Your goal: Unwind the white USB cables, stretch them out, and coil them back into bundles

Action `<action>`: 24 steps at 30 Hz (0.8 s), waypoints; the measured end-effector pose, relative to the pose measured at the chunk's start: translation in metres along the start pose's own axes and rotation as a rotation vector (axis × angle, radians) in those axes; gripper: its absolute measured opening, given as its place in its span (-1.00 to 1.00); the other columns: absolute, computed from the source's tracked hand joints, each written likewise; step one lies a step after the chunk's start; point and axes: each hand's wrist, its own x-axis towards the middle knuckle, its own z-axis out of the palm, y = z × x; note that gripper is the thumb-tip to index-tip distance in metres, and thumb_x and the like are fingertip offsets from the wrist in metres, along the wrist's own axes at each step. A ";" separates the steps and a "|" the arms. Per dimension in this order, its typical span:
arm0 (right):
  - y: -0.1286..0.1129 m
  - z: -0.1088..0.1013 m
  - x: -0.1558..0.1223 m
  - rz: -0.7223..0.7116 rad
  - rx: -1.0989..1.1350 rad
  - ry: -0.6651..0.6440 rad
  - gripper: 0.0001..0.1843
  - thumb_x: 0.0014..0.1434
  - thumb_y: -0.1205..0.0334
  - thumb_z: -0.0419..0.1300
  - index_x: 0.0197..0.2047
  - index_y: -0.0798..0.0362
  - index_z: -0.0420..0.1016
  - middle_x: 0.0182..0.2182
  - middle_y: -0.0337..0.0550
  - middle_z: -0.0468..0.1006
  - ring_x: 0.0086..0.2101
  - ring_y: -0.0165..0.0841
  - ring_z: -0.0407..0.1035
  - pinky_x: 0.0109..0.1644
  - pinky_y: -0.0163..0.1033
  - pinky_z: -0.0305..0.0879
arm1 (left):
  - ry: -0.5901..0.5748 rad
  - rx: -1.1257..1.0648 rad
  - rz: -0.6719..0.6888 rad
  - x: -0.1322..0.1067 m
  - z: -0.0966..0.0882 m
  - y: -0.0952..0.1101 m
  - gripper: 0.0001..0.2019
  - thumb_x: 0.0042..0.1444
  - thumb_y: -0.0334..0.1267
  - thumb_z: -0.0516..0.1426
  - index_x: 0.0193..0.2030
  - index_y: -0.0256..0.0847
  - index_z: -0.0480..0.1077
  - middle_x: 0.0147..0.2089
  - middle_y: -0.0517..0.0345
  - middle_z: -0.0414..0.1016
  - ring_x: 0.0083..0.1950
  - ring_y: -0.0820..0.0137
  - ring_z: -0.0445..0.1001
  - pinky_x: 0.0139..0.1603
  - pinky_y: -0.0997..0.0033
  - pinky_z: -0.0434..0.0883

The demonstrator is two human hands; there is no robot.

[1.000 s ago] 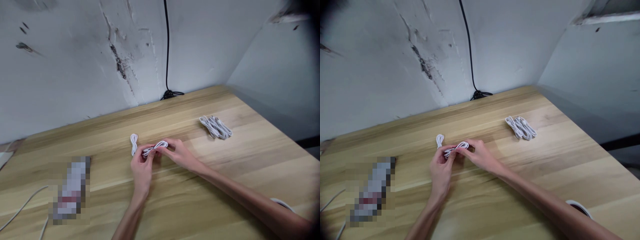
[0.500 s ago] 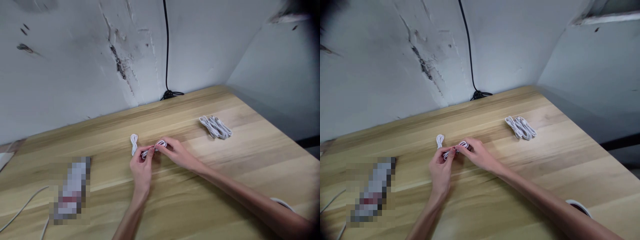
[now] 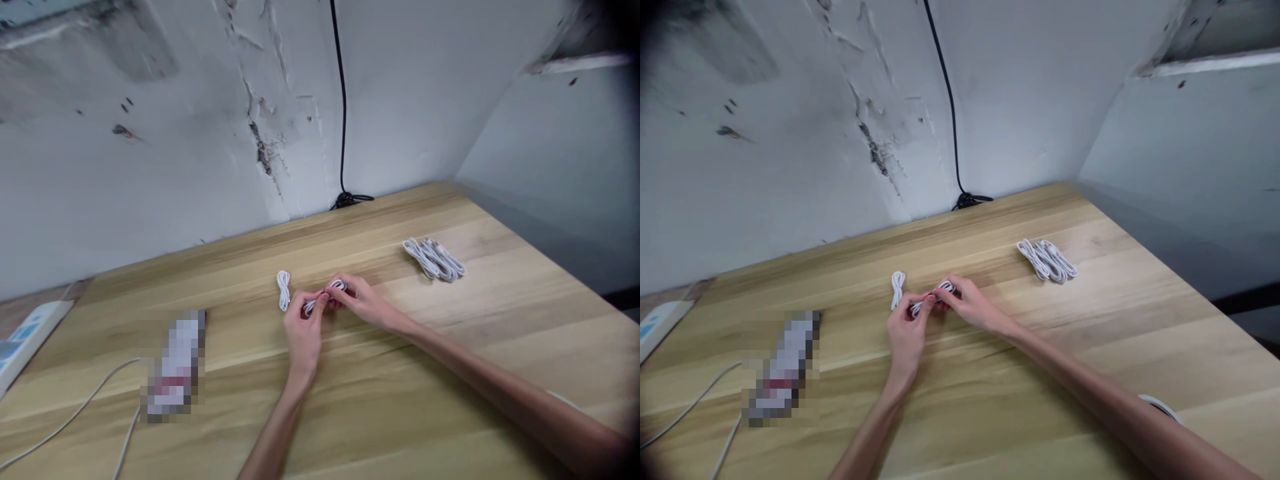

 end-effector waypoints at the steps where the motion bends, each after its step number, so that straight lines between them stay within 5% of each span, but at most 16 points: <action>1: 0.000 0.000 0.000 -0.008 0.000 0.003 -0.58 0.32 -0.10 0.11 -0.22 0.13 0.47 -0.39 -0.15 0.53 -0.37 -0.37 0.41 -0.27 -0.27 0.35 | -0.001 0.020 0.019 0.000 0.000 0.000 -0.74 0.16 -0.05 0.24 -0.30 -0.23 0.48 -0.33 0.12 0.54 -0.28 0.36 0.49 -0.24 0.42 0.39; 9: -0.008 0.000 -0.001 -0.020 -0.027 -0.014 -0.54 0.29 -0.14 0.12 -0.26 0.14 0.46 -0.42 -0.17 0.50 -0.40 -0.37 0.38 -0.28 -0.27 0.32 | -0.024 0.002 0.024 0.000 -0.003 -0.001 -0.73 0.19 -0.04 0.20 -0.28 -0.25 0.47 -0.33 0.09 0.53 -0.30 0.37 0.47 -0.25 0.41 0.38; 16: -0.019 0.002 -0.013 -0.087 -0.059 0.119 -0.55 0.32 -0.15 0.08 -0.24 0.10 0.45 -0.34 -0.19 0.49 -0.31 -0.36 0.34 -0.18 -0.26 0.27 | -0.058 -0.033 0.142 -0.006 -0.002 0.009 -0.76 0.18 -0.10 0.22 -0.16 -0.23 0.51 -0.16 0.01 0.56 -0.11 0.29 0.52 -0.02 0.30 0.42; 24: -0.029 -0.002 -0.061 0.031 -0.012 0.055 -0.59 0.34 -0.12 0.07 -0.14 0.08 0.43 -0.29 -0.18 0.49 -0.26 -0.35 0.38 -0.12 -0.25 0.30 | -0.311 0.101 0.313 -0.027 -0.016 0.019 -0.84 0.21 -0.22 0.20 -0.10 -0.15 0.52 -0.14 0.04 0.55 -0.08 0.29 0.50 0.00 0.30 0.39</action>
